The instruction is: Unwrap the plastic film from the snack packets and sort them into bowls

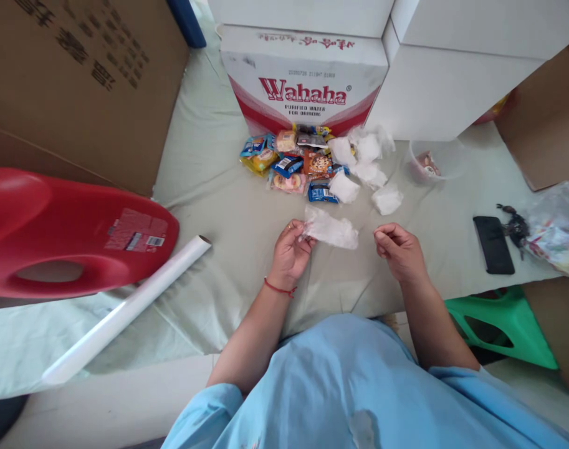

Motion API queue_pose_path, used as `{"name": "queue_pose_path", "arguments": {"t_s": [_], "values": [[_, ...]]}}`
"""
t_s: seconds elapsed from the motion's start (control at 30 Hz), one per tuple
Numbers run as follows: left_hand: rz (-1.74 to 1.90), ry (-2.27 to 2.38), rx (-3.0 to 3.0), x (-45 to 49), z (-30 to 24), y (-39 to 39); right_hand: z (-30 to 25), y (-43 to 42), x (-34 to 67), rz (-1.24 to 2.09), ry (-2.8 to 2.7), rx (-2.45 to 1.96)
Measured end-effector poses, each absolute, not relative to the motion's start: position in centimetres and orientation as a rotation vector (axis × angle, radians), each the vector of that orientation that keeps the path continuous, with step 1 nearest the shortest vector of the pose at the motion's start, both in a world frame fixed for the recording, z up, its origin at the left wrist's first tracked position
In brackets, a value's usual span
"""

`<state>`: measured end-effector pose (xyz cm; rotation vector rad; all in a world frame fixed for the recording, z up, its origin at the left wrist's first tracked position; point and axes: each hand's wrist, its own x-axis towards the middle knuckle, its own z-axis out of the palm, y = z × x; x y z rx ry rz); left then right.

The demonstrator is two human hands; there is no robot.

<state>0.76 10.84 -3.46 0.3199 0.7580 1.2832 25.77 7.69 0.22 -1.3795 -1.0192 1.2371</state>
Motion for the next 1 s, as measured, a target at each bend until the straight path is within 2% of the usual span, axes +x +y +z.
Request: {"name": "queue_pose_path", "arguments": {"t_s": [0.1, 0.27, 0.37, 0.63, 0.77, 0.9, 1.0], "values": [[1.269, 0.778, 0.374, 1.1, -3.1, 10.5, 0.3, 7.5, 24.6, 1.179, -1.023, -1.403], [1.287, 0.812, 0.641, 1.8, -2.7, 9.6, -0.1, 8.1, 22.0, 1.318, -1.053, -1.469], [1.257, 0.8, 0.77, 2.0, -2.8, 9.3, -0.8, 8.7, 21.3, 1.238, -1.134, -1.449], [1.405, 0.968, 0.635, 1.5, -4.1, 9.9, -1.3, 8.9, 23.4, 0.97, -1.145, -1.362], [1.51, 1.153, 1.081, 1.4, -4.0, 9.3, -1.3, 8.4, 23.3, 1.089, -1.11, -1.235], [1.292, 1.132, 1.554, 2.3, -4.0, 8.5, -0.6, 8.1, 22.1, 1.221, -1.052, -1.191], [1.214, 1.131, 1.692, 2.8, -4.2, 8.4, 0.1, 8.1, 21.6, 1.224, -1.108, -1.211]]}}
